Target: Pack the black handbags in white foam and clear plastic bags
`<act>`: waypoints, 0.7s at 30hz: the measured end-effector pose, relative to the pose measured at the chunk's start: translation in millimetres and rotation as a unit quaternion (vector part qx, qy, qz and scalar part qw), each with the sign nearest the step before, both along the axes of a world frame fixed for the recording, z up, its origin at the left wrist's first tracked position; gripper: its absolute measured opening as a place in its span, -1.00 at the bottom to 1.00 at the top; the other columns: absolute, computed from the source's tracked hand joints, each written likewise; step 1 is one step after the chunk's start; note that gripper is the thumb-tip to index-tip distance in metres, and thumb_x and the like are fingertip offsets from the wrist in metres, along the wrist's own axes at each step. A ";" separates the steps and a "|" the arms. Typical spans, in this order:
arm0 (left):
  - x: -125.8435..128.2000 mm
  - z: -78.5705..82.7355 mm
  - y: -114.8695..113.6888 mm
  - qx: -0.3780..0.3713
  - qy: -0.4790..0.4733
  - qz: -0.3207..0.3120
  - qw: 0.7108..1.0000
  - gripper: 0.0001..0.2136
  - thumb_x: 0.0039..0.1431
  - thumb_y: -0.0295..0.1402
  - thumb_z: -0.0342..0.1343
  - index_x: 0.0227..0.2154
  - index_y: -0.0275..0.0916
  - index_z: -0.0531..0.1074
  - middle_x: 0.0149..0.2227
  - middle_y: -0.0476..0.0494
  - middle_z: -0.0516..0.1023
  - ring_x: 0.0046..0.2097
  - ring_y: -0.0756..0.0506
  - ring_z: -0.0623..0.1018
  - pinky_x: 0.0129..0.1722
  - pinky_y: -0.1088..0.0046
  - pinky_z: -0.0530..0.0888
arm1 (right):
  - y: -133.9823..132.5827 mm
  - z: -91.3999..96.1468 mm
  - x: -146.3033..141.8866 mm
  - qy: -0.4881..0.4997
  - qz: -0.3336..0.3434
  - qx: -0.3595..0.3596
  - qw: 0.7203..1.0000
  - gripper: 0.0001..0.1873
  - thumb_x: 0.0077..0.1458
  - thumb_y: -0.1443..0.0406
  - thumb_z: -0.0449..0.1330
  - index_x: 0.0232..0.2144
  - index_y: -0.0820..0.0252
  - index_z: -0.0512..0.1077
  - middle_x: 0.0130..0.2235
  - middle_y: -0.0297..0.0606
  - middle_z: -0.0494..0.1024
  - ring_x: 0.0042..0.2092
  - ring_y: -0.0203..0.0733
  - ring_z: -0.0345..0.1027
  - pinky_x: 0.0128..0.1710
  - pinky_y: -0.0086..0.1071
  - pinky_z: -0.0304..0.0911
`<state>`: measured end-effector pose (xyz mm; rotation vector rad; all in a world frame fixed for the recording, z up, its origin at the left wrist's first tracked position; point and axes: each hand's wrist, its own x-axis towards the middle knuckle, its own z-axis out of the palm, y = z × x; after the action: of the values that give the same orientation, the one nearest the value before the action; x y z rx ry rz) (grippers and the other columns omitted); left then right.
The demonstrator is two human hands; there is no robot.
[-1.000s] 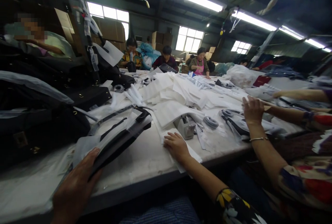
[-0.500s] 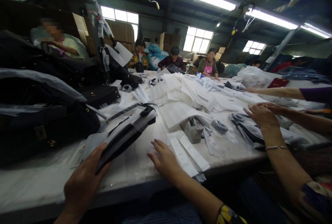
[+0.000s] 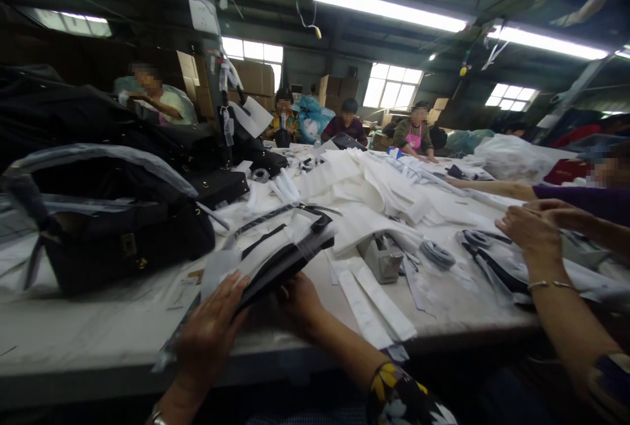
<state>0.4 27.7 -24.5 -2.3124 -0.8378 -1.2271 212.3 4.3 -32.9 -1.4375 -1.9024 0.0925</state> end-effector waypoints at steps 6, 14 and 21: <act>15.5 -3.2 -30.1 0.027 0.044 -0.017 0.999 -0.54 0.35 -0.58 -0.05 0.25 -0.13 0.28 0.21 -0.16 0.43 0.17 -0.17 0.49 0.09 0.28 0.43 | -86.0 30.7 21.9 0.021 0.151 0.127 0.980 -0.77 0.23 0.40 0.14 -0.09 0.17 0.50 -0.10 -0.13 0.62 -0.09 -0.13 0.51 -0.07 -0.30 0.42; 39.8 -18.2 -54.6 0.013 0.064 -0.033 0.997 -0.55 0.39 -0.59 -0.19 0.17 -0.05 0.38 0.17 -0.08 0.48 0.13 -0.12 0.52 0.01 0.33 0.52 | 15.8 75.8 47.3 -0.010 -0.053 -0.124 0.991 -0.73 0.29 0.32 0.10 -0.04 0.18 0.52 -0.02 -0.17 0.60 0.00 -0.16 0.49 0.07 -0.34 0.32; 50.1 -24.5 -59.6 0.016 0.018 -0.028 0.999 -0.56 0.40 -0.54 -0.16 0.17 0.03 0.39 0.15 -0.01 0.50 0.12 -0.06 0.52 0.11 0.43 0.45 | 127.4 58.9 13.2 -0.076 -0.118 -0.261 0.955 -0.62 0.06 0.10 0.37 -0.23 0.33 0.57 -0.21 0.02 0.63 -0.12 0.00 0.53 -0.09 -0.28 0.39</act>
<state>50.4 -31.9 -48.9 -2.3406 -0.7396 -1.2089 225.5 131.6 26.0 -2.0669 -1.8932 0.4079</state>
